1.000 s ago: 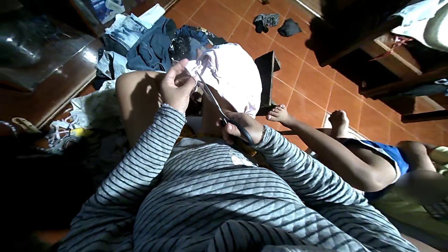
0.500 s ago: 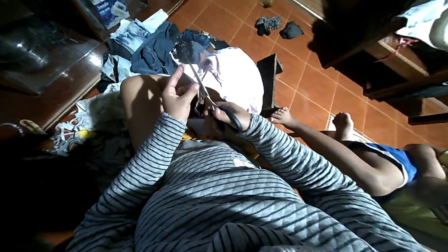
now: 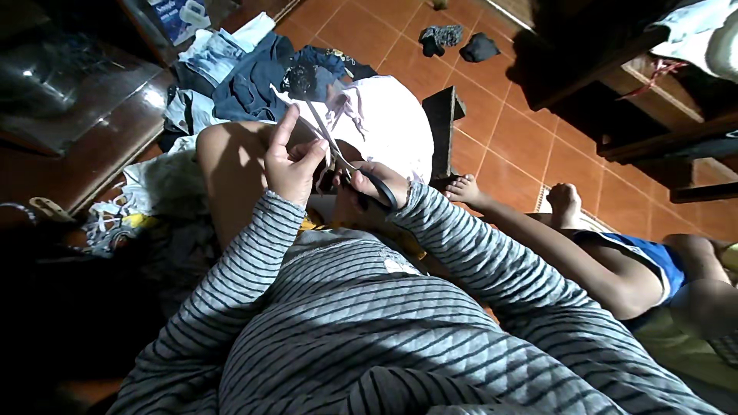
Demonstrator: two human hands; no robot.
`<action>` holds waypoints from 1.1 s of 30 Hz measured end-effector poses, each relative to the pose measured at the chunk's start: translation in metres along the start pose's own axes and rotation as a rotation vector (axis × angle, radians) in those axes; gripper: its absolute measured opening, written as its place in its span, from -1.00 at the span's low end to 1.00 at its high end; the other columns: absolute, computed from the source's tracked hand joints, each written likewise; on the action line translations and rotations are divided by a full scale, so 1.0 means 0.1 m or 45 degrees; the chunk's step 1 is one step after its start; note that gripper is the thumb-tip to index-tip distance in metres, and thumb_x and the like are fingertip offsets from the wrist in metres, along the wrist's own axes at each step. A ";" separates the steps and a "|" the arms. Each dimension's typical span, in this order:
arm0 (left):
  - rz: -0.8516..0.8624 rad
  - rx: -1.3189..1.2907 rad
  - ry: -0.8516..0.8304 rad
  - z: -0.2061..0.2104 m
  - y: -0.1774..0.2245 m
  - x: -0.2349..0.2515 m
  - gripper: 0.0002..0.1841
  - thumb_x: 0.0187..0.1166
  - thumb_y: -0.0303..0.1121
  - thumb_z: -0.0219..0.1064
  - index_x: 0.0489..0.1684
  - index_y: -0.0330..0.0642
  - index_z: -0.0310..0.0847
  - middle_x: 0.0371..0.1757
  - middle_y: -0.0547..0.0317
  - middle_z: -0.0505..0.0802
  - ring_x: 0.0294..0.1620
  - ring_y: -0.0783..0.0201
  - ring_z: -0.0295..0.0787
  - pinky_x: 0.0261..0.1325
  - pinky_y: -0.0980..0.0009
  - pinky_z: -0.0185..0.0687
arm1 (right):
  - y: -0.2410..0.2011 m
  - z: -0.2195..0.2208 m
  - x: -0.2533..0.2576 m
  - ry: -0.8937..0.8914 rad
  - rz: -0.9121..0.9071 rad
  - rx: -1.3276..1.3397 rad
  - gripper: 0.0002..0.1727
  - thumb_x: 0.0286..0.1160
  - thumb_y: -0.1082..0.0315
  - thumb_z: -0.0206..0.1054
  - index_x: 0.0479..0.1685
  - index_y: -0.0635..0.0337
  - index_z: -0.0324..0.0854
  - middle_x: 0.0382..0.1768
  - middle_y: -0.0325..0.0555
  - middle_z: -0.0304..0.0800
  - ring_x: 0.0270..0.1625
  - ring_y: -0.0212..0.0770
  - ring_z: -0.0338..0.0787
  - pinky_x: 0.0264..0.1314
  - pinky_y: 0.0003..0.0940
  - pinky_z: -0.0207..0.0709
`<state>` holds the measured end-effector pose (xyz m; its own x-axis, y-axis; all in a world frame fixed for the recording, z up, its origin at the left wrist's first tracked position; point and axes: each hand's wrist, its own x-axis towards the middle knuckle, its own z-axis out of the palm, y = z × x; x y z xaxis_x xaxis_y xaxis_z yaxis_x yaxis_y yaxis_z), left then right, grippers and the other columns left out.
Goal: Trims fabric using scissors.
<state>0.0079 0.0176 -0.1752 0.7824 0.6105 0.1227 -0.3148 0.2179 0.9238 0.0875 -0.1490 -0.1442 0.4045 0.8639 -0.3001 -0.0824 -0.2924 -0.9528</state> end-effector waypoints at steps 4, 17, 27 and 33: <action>-0.009 0.007 0.022 -0.01 0.00 -0.02 -0.20 0.39 -0.67 0.45 0.75 -0.32 0.22 0.66 0.04 0.49 -0.14 0.48 0.79 0.01 0.52 0.77 | -0.06 0.02 0.02 0.004 0.028 0.065 -0.45 0.59 -0.22 0.25 -0.18 0.18 0.55 -0.62 -0.35 0.63 -0.61 -0.49 0.64 -0.52 -0.61 0.57; 0.062 0.006 -0.014 -0.05 -0.01 -0.07 -0.19 0.35 -0.71 0.45 0.73 -0.40 0.21 0.69 0.01 0.44 -0.15 0.49 0.80 0.03 0.52 0.80 | -0.15 0.05 -0.01 0.013 0.060 0.089 -0.56 0.58 -0.06 0.33 -0.22 0.21 0.55 -0.64 -0.31 0.63 -0.65 -0.48 0.63 -0.56 -0.62 0.56; 0.051 -0.001 -0.045 -0.06 0.02 -0.10 -0.16 0.36 -0.72 0.43 0.76 -0.34 0.15 0.66 0.03 0.45 -0.14 0.49 0.79 0.00 0.52 0.79 | -0.41 0.15 -0.14 0.095 0.247 -0.134 -0.77 0.75 0.36 0.15 -0.29 0.29 0.53 -0.76 -0.33 0.46 -0.78 -0.58 0.47 -0.67 -0.74 0.42; -0.152 0.011 0.199 -0.06 0.12 0.18 -0.61 0.63 -0.47 0.32 0.41 -0.37 0.51 0.19 0.10 0.71 0.08 0.33 0.72 0.19 0.34 0.71 | -0.53 0.25 -0.17 0.184 0.350 -0.218 -0.80 0.69 0.37 0.26 -0.28 0.32 0.57 -0.73 -0.29 0.52 -0.78 -0.57 0.46 -0.66 -0.75 0.39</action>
<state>0.0148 0.0354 -0.1635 0.7209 0.6916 -0.0449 -0.2199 0.2897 0.9315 0.0624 -0.1382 -0.0892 0.5140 0.6803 -0.5225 -0.0566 -0.5809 -0.8120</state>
